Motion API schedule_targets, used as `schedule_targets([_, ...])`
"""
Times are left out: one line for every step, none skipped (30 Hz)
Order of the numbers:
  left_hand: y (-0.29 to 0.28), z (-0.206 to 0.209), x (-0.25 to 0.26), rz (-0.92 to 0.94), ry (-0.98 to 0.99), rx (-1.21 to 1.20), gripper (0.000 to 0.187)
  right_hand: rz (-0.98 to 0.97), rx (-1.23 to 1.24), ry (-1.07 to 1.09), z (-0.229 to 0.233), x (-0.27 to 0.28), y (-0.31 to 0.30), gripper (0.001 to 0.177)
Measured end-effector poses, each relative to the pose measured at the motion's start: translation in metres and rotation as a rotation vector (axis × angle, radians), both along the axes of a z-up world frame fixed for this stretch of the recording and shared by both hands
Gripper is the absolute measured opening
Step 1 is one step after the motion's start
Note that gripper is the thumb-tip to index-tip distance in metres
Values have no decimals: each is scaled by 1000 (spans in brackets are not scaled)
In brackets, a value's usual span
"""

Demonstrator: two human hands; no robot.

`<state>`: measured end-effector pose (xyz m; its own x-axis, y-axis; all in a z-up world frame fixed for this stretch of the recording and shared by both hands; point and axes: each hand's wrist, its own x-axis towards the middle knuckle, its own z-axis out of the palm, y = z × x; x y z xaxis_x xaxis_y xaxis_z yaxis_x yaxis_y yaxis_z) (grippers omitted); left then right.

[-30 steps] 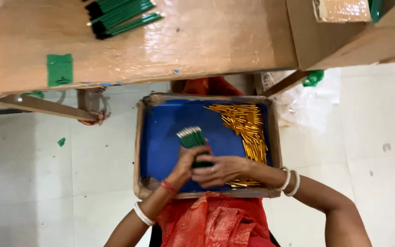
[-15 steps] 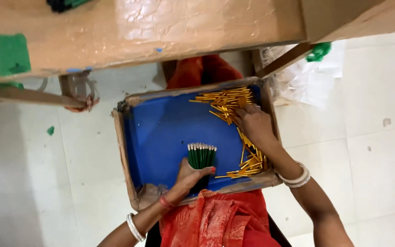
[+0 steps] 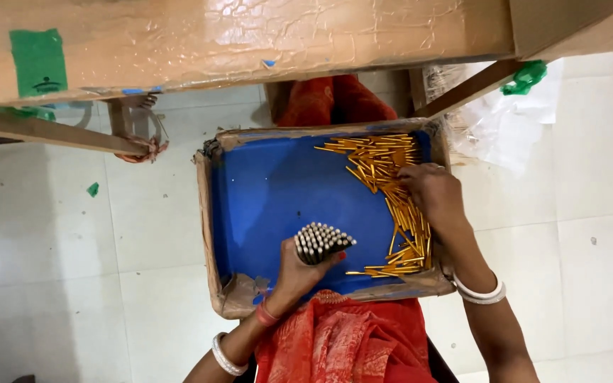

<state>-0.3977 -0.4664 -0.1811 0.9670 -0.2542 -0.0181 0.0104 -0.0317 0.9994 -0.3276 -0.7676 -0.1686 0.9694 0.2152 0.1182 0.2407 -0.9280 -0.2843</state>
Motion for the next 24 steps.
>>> schedule_targets([-1, -8, -2, 4, -1, 0, 20, 4, 0, -1, 8, 1, 4, 28])
schedule_targets([-1, -17, -5, -18, 159, 7, 22, -52, 47, 23, 15, -1, 8, 24])
schedule_targets([-2, -25, -8, -40, 319, 15, 24, -109, 94, 47, 22, -3, 12, 20])
schedule_targets([-1, -29, -11, -45, 324, 14, 24, -113, 92, 52, 27, -6, 14, 20])
schedule_targets([-1, -33, -13, -45, 520, -14, 24, -108, 156, 17, 31, -9, 16, 31])
schedule_targets([-1, -37, -11, -49, 708, -41, 23, -106, 219, -27, 37, -10, 18, 42])
schedule_targets([1, -31, -8, -57, 706, -41, 23, -113, 216, -30, 42, -13, 22, 42])
schedule_targets([4, -26, -5, -75, 696, -140, 22, -127, 359, 24, 47, -16, 26, 31])
schedule_targets([6, -21, -2, -93, 686, -239, 21, -141, 502, 78, 52, -19, 30, 21])
schedule_targets([7, -10, 1, -99, 691, -238, 21, -148, 502, 80, 54, -25, 33, 21])
schedule_targets([9, 1, 3, -106, 695, -271, 22, -174, 662, 196, 56, -31, 36, 15])
schedule_targets([10, 11, 9, -116, 695, -306, 22, -197, 820, 305, 59, -35, 38, 11])
schedule_targets([10, 20, 10, -126, 694, -306, 22, -205, 818, 300, 56, -38, 38, 11])
schedule_targets([10, 28, 11, -135, 725, -322, 22, -157, 838, 373, 54, -40, 38, 13])
schedule_targets([11, 36, 13, -145, 756, -338, 23, -109, 857, 447, 51, -42, 38, 15])
schedule_targets([10, 39, 12, -148, 756, -339, 23, -110, 854, 445, 50, -43, 39, 15])
schedule_targets([10, 41, 12, -187, 736, -345, 23, -58, 1006, 441, 49, -44, 41, 17])
schedule_targets([10, 43, 11, -225, 716, -347, 24, -3, 1160, 436, 47, -45, 43, 20])
schedule_targets([11, 44, 10, -226, 715, -346, 24, -4, 1161, 434, 43, -47, 44, 20])
schedule_targets([11, 45, 9, -248, 715, -392, 25, -50, 1193, 445, 40, -49, 45, 21])
schedule_targets([11, 46, 9, -271, 715, -438, 25, -96, 1225, 456, 37, -50, 45, 25])
schedule_targets([12, 46, 9, -270, 715, -437, 25, -96, 1226, 457, 36, -51, 46, 25])
schedule_targets([13, 46, 9, -264, 735, -413, 26, -99, 1276, 455, 35, -51, 48, 26])
schedule_targets([13, 47, 8, -257, 757, -390, 26, -104, 1327, 455, 34, -54, 49, 26])
